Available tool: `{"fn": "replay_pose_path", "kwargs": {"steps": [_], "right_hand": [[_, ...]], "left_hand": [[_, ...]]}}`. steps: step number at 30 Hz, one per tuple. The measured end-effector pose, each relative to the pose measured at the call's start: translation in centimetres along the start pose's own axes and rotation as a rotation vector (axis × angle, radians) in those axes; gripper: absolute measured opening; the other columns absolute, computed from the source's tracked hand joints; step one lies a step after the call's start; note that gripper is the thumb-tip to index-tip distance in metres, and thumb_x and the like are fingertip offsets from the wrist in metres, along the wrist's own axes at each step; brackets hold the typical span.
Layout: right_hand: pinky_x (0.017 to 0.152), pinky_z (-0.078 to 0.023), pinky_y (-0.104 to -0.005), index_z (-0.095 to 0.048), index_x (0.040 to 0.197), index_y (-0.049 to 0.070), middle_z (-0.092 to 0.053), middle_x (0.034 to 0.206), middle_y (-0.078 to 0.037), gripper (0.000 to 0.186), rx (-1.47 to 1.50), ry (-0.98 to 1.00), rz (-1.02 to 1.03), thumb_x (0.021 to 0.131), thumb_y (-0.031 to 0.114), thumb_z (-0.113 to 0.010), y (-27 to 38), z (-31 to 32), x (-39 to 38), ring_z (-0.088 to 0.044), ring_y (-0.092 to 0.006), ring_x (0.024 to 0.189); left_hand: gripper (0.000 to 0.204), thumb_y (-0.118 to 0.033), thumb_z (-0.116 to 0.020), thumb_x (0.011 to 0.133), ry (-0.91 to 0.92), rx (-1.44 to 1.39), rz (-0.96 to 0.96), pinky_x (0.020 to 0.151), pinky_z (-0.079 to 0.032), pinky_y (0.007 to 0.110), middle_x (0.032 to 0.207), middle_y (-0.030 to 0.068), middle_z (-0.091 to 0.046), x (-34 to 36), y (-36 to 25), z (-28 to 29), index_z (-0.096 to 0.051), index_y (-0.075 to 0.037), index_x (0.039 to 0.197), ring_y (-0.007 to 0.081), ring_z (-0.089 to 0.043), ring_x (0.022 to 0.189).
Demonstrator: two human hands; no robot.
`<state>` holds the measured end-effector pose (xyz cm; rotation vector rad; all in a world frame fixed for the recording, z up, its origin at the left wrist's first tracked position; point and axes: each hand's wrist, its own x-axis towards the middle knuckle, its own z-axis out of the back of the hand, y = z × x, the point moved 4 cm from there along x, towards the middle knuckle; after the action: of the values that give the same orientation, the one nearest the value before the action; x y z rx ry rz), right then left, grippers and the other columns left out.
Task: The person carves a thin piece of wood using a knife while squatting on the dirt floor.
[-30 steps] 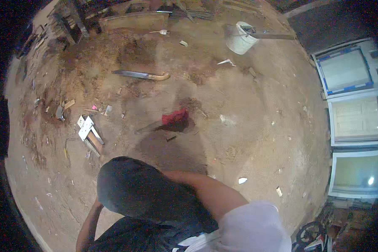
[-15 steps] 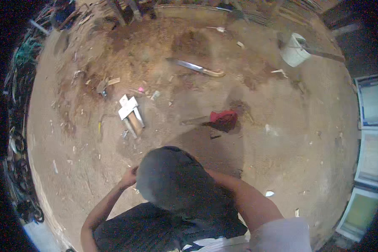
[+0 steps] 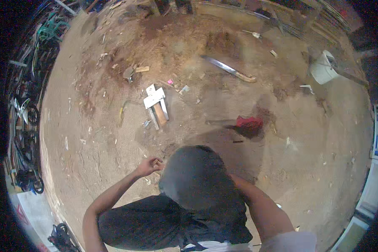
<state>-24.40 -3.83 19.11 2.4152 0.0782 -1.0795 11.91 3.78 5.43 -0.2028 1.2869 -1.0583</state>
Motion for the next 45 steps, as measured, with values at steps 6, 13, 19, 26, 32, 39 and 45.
{"fn": "replay_pose_path", "kwargs": {"steps": [6,13,19,26,32,39,45], "right_hand": [[0.105,-0.034,-0.0327,-0.042,0.141,0.005,-0.045,0.141,-0.008,0.054,-0.01,0.029,0.001,0.097,0.037,-0.049,-0.6,0.1,1.0,-0.044,-0.0198,0.124],[0.106,-0.034,-0.0332,-0.041,0.141,0.006,-0.045,0.141,-0.008,0.055,-0.023,0.066,0.023,0.097,0.039,-0.047,-0.7,0.7,1.5,-0.044,-0.0205,0.125],[0.107,-0.033,-0.0336,-0.041,0.141,0.006,-0.045,0.142,-0.008,0.056,-0.051,0.092,-0.012,0.098,0.041,-0.046,-1.0,2.2,1.0,-0.043,-0.0211,0.126],[0.103,-0.035,-0.0334,-0.043,0.139,0.007,-0.047,0.137,-0.008,0.054,-0.083,0.131,-0.009,0.095,0.037,-0.051,-0.7,3.5,2.1,-0.046,-0.02,0.12],[0.097,-0.037,-0.0341,-0.044,0.136,0.007,-0.049,0.131,-0.008,0.052,-0.145,0.186,-0.062,0.094,0.035,-0.053,0.0,4.4,2.6,-0.048,-0.0201,0.114],[0.09,-0.039,-0.035,-0.045,0.133,0.007,-0.05,0.124,-0.008,0.05,-0.177,0.244,-0.083,0.092,0.033,-0.056,-0.8,4.7,3.4,-0.049,-0.0203,0.106],[0.085,-0.041,-0.0357,-0.046,0.13,0.007,-0.052,0.119,-0.008,0.048,-0.187,0.26,-0.087,0.091,0.032,-0.059,-0.8,4.9,3.1,-0.051,-0.0204,0.1]], "left_hand": [[0.036,-0.016,-0.075,0.075,0.004,0.002,-0.06,0.079,-0.05,0.031,0.089,0.0052,-0.066,-0.3,-0.7,0.3,-0.062,-0.006,0.107,0.0156,-0.063,0.087],[0.035,-0.018,-0.076,0.076,-0.011,-0.001,-0.048,0.079,-0.049,0.032,0.089,0.0051,-0.066,-0.6,-1.0,0.6,-0.062,-0.007,0.106,0.016,-0.063,0.086],[0.041,-0.018,-0.075,0.078,-0.126,-0.008,-0.001,0.081,-0.049,0.033,0.096,0.008,-0.065,-1.1,-1.8,0.8,-0.053,-0.008,0.112,0.0168,-0.062,0.09],[0.041,-0.018,-0.069,0.084,-0.22,-0.304,-0.078,0.081,-0.05,0.034,0.095,0.0071,-0.062,-3.3,-5.4,2.0,-0.047,-0.007,0.116,0.0164,-0.061,0.092],[0.04,-0.022,-0.061,0.091,-0.241,-0.328,0.084,0.091,-0.046,0.033,0.11,0.0096,-0.062,-4.2,-6.4,2.0,-0.05,-0.005,0.124,0.0172,-0.058,0.104],[0.052,-0.029,-0.064,0.088,-0.287,-0.408,-0.089,0.099,-0.041,0.033,0.125,0.0129,-0.058,-5.1,-2.2,-1.9,-0.05,-0.003,0.13,0.0197,-0.053,0.118],[0.05,-0.023,-0.066,0.086,-0.261,-0.175,-0.111,0.096,-0.043,0.033,0.119,0.0124,-0.06,-8.7,-3.2,-1.2,-0.053,0.0,0.128,0.0182,-0.056,0.11]]}}
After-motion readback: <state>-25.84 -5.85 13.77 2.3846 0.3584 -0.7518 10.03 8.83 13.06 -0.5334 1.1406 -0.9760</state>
